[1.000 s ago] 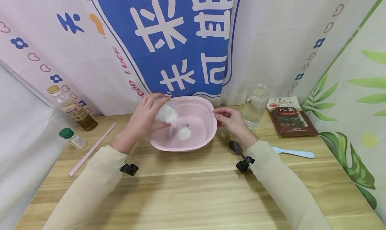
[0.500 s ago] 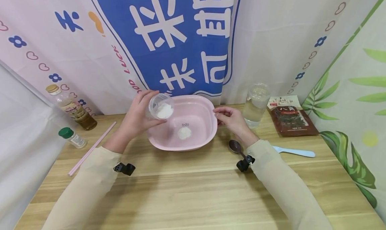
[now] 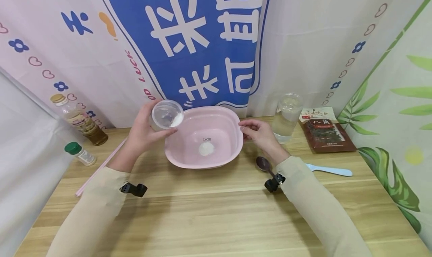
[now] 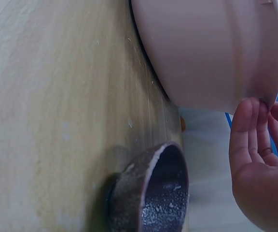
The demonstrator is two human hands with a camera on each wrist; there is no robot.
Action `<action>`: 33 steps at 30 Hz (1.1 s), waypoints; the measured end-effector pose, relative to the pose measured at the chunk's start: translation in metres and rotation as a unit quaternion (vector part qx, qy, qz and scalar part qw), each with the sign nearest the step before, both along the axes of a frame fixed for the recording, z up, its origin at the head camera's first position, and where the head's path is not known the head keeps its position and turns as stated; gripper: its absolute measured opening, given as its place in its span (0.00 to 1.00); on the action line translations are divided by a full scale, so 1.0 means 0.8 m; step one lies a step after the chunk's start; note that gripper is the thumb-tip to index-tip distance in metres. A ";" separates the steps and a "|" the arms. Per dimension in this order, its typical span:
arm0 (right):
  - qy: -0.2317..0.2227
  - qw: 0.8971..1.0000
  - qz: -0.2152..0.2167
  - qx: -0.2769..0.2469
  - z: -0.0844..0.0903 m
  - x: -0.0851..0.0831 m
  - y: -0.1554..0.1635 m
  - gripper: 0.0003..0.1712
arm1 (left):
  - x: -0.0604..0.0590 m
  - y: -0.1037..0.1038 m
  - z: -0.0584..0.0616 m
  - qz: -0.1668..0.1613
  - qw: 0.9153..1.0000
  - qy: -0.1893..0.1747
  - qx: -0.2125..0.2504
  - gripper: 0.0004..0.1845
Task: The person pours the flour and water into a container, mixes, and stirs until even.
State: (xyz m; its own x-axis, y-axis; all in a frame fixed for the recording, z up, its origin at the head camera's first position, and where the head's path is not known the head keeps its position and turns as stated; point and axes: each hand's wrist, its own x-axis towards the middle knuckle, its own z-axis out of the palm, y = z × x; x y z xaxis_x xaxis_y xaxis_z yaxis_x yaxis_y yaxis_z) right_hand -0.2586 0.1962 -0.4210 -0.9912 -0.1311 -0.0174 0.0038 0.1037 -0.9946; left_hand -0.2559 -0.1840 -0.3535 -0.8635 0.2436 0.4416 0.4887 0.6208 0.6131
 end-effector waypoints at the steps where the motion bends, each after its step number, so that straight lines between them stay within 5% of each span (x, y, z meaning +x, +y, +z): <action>1: -0.002 1.000 0.000 -0.001 0.000 0.000 0.000 0.21 | 0.001 -0.003 0.000 0.005 1.000 -0.008 0.017 0.55; 9: -0.021 1.000 0.002 -0.011 0.000 -0.001 -0.003 0.21 | 0.010 -0.033 -0.004 0.039 0.985 -0.088 0.145 0.54; 20: -0.034 0.999 0.007 -0.025 0.004 0.000 -0.007 0.21 | 0.021 -0.087 -0.034 0.075 0.966 -0.124 0.214 0.45; 33: -0.042 0.998 0.002 -0.036 0.003 -0.002 -0.007 0.21 | 0.032 -0.148 -0.079 0.140 0.955 -0.223 0.137 0.51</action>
